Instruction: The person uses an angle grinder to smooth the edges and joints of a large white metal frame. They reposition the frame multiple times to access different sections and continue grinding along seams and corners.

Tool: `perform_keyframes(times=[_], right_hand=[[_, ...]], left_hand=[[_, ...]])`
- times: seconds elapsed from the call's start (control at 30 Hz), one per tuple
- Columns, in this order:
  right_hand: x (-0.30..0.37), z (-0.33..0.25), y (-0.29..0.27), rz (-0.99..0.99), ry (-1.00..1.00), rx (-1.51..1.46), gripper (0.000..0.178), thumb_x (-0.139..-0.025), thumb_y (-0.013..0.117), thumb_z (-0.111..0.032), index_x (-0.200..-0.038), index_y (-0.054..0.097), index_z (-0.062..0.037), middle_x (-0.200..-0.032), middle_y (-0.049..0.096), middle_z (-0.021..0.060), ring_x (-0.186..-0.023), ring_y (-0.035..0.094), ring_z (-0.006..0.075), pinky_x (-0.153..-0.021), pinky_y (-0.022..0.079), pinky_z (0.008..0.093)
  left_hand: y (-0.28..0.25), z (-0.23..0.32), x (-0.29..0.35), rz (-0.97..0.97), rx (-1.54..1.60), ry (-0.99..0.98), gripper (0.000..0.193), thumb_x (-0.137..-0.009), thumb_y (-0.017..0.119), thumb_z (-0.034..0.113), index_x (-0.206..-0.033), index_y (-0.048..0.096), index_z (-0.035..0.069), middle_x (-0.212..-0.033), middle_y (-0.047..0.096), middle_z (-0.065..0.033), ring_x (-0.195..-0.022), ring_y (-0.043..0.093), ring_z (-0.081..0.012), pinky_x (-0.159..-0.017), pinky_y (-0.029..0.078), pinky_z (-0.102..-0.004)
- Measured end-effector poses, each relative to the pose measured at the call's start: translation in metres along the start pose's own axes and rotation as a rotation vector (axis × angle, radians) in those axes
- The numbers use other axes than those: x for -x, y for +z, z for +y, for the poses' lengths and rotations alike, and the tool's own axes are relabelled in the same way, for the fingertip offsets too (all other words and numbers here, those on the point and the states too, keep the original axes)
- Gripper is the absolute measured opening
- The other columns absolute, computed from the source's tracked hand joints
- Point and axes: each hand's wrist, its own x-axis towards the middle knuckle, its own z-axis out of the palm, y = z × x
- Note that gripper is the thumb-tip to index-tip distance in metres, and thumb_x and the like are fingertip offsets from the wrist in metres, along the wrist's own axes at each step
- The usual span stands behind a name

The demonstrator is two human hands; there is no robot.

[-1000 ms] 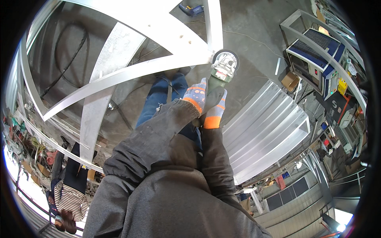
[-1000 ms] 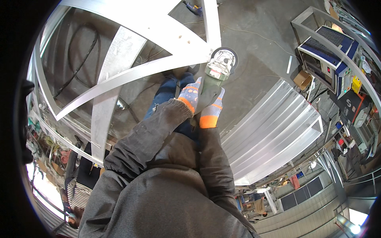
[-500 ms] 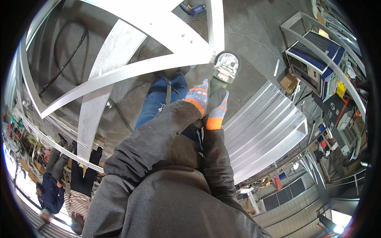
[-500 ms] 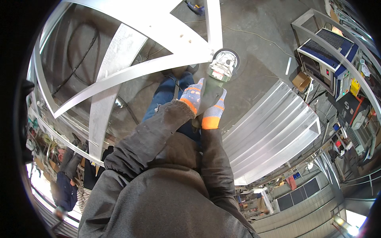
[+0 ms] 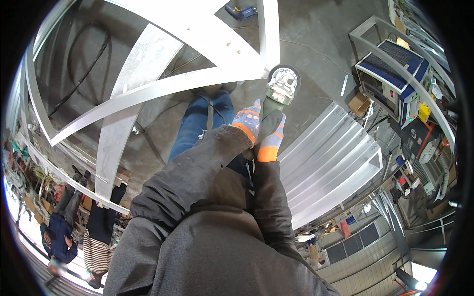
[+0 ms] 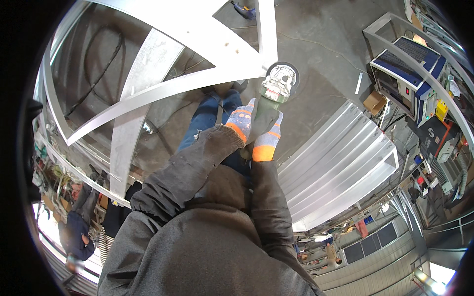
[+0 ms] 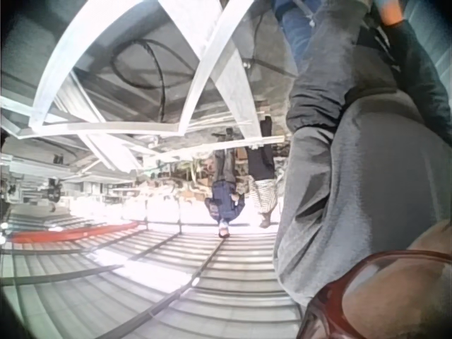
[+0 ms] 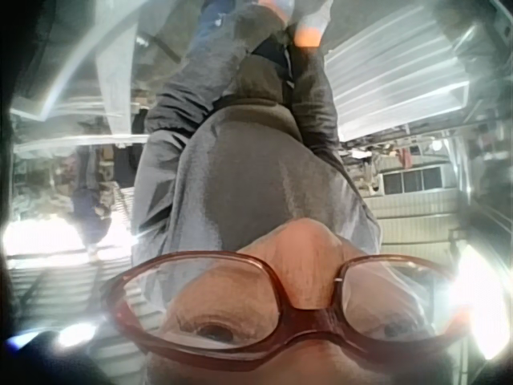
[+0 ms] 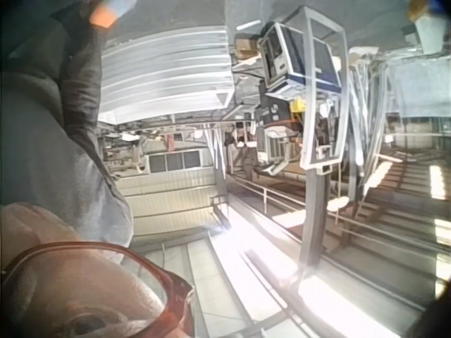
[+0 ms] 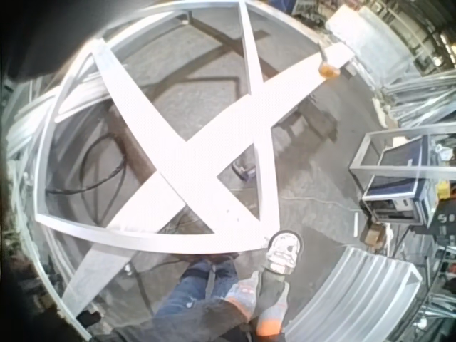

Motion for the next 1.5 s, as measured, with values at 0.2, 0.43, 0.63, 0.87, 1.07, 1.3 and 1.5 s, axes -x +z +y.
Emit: perform_keyframes(times=[0.2,0.43,0.63,0.87,1.07,1.3,1.5], right_hand=[[-0.003,0.001,-0.006,-0.054,0.065,-0.005,0.049,-0.101,0.045,-0.054,-0.119,0.060,-0.0111,-0.108,0.063,0.0065,-0.098,0.058,0.0250,-0.089,0.050,0.0390],[0.004,-0.003,-0.002,-0.073,-0.125,0.238,0.043,-0.102,0.046,-0.049,-0.116,0.061,-0.0121,-0.108,0.063,0.0044,-0.096,0.058,0.0234,-0.087,0.050,0.0374],[0.008,-0.009,0.003,-0.063,-0.089,0.284,0.026,-0.106,0.044,-0.034,-0.112,0.056,-0.0121,-0.102,0.059,0.0014,-0.092,0.057,0.0184,-0.084,0.050,0.0335],[0.010,-0.010,0.013,-0.118,-0.248,0.561,0.026,-0.100,0.057,-0.027,-0.118,0.051,-0.0099,-0.105,0.063,0.0051,-0.093,0.058,0.0162,-0.082,0.051,0.0329],[0.015,-0.008,-0.005,-0.038,0.200,-0.303,0.056,-0.100,0.044,-0.057,-0.125,0.060,-0.0093,-0.116,0.065,0.0089,-0.104,0.061,0.0292,-0.093,0.050,0.0419],[0.051,-0.019,-0.007,-0.279,-0.078,0.339,0.033,-0.094,0.064,-0.023,-0.120,0.053,-0.0062,-0.109,0.061,0.0050,-0.100,0.060,0.0175,-0.085,0.052,0.0349],[0.051,-0.023,0.016,-0.450,-0.327,0.722,0.044,-0.093,0.065,-0.021,-0.130,0.050,-0.0036,-0.116,0.062,0.0119,-0.107,0.061,0.0205,-0.090,0.051,0.0342]], left_hand=[[0.007,0.000,-0.003,0.068,0.238,-0.070,0.082,-0.085,0.073,0.032,-0.146,0.034,-0.006,-0.131,0.060,-0.0225,-0.121,0.060,-0.0338,-0.102,0.047,-0.0389],[-0.006,0.010,0.002,-0.029,0.112,0.002,0.079,-0.091,0.062,0.043,-0.147,0.035,-0.005,-0.134,0.058,-0.0234,-0.122,0.060,-0.0343,-0.100,0.048,-0.0419],[-0.020,0.021,0.011,0.016,-0.042,0.076,0.069,-0.092,0.058,0.051,-0.132,0.049,-0.005,-0.123,0.063,-0.0241,-0.117,0.061,-0.0371,-0.098,0.049,-0.0424],[0.000,-0.001,0.000,0.044,0.094,-0.035,0.073,-0.088,0.067,0.038,-0.141,0.041,-0.004,-0.126,0.061,-0.0252,-0.120,0.060,-0.0364,-0.101,0.048,-0.0410],[0.040,-0.009,-0.006,0.117,0.003,0.088,0.056,-0.090,0.059,0.048,-0.126,0.055,0.005,-0.120,0.061,-0.0266,-0.110,0.062,-0.0426,-0.093,0.051,-0.0469],[0.006,0.012,0.038,0.080,0.391,0.070,0.066,-0.089,0.061,0.053,-0.127,0.054,0.000,-0.119,0.062,-0.0238,-0.113,0.062,-0.0385,-0.095,0.048,-0.0421],[-0.034,0.007,0.050,0.082,0.219,-0.016,0.057,-0.096,0.055,0.048,-0.123,0.053,-0.002,-0.110,0.064,-0.0199,-0.104,0.063,-0.0301,-0.090,0.049,-0.0372]])
